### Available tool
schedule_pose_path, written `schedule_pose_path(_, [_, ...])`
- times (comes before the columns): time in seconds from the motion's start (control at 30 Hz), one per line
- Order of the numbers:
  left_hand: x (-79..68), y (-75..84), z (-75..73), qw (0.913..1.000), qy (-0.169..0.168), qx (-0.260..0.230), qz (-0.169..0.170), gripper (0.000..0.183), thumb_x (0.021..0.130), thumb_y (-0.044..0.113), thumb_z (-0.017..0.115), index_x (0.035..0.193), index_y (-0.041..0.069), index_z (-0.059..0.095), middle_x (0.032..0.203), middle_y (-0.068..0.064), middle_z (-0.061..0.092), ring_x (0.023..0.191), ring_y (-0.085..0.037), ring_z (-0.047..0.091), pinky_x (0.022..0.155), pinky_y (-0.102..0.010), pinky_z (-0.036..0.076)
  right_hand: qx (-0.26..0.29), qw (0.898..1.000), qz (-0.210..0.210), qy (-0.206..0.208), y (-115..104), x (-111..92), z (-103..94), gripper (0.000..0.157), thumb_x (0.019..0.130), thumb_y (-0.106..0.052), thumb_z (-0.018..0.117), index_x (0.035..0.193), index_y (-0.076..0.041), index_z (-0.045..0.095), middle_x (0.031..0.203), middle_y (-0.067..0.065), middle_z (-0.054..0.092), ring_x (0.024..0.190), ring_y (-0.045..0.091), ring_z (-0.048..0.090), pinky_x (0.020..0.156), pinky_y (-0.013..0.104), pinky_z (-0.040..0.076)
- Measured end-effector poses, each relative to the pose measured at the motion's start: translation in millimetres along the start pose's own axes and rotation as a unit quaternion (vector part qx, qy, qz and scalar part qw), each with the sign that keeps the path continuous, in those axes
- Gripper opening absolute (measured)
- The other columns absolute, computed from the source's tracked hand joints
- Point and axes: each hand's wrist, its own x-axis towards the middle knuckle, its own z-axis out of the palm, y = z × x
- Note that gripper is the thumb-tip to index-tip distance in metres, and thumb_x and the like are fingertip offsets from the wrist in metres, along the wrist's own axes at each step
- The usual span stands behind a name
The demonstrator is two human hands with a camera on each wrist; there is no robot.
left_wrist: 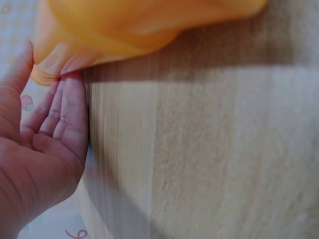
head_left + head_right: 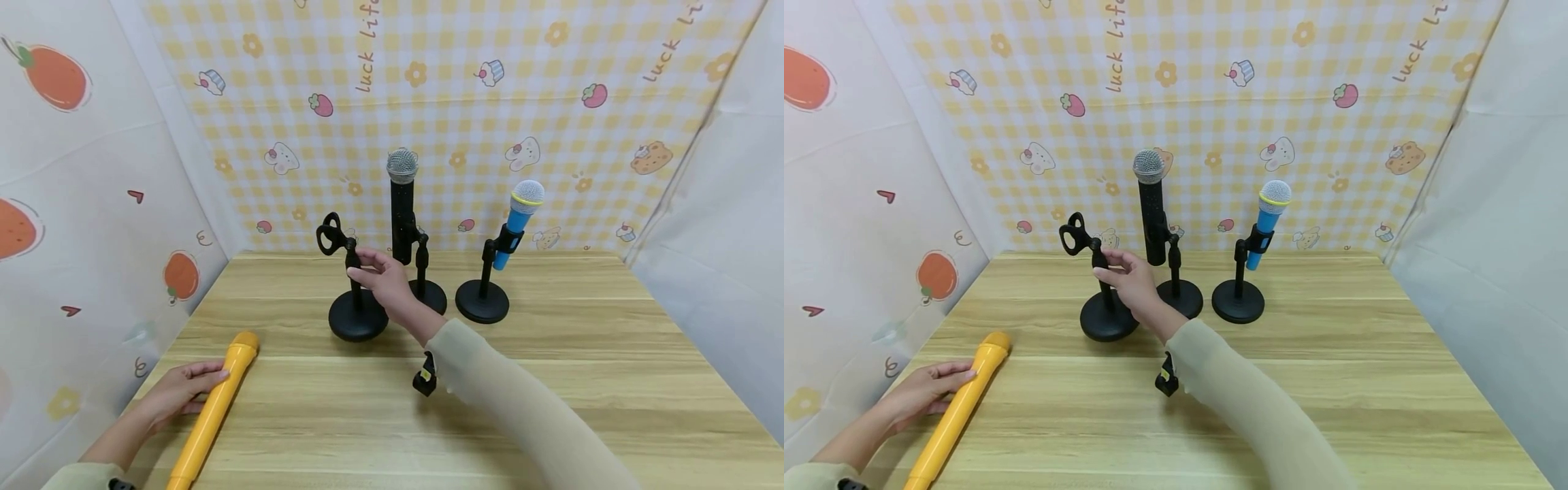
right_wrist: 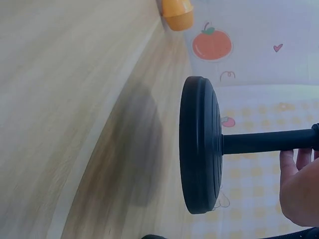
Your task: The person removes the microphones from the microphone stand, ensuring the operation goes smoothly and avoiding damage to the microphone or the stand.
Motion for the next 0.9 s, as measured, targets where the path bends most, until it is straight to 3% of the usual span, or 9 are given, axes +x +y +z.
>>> schedule_pose_path(0.67, [3.0, 0.8, 0.4, 1.0, -0.007, -0.003, -0.004, 0.068, 0.097, 0.029, 0.061, 0.142, -0.014, 0.034, 0.112, -0.003, 0.065, 0.09, -0.016, 0.065, 0.076, -0.039, 0.056, 0.046, 0.997, -0.028, 0.05, 15, 36, 41.4, 0.033, 0.084, -0.003, 0.075, 0.116, -0.01, 0.069, 0.105, 0.002, 0.068, 0.097, 0.016, 0.064, 0.083, 0.031, 0.054])
schedule_pose_path(0.9, [3.8, -0.4, -2.1, 1.0, -0.005, -0.002, -0.008, 0.067, 0.098, 0.03, 0.06, 0.142, -0.014, 0.034, 0.11, -0.002, 0.065, 0.09, -0.016, 0.065, 0.076, -0.039, 0.056, 0.032, 0.997, -0.029, 0.059, 21, 45, 51.9, 0.029, 0.084, -0.007, 0.076, 0.113, -0.013, 0.071, 0.101, -0.002, 0.068, 0.093, 0.014, 0.064, 0.083, 0.031, 0.053])
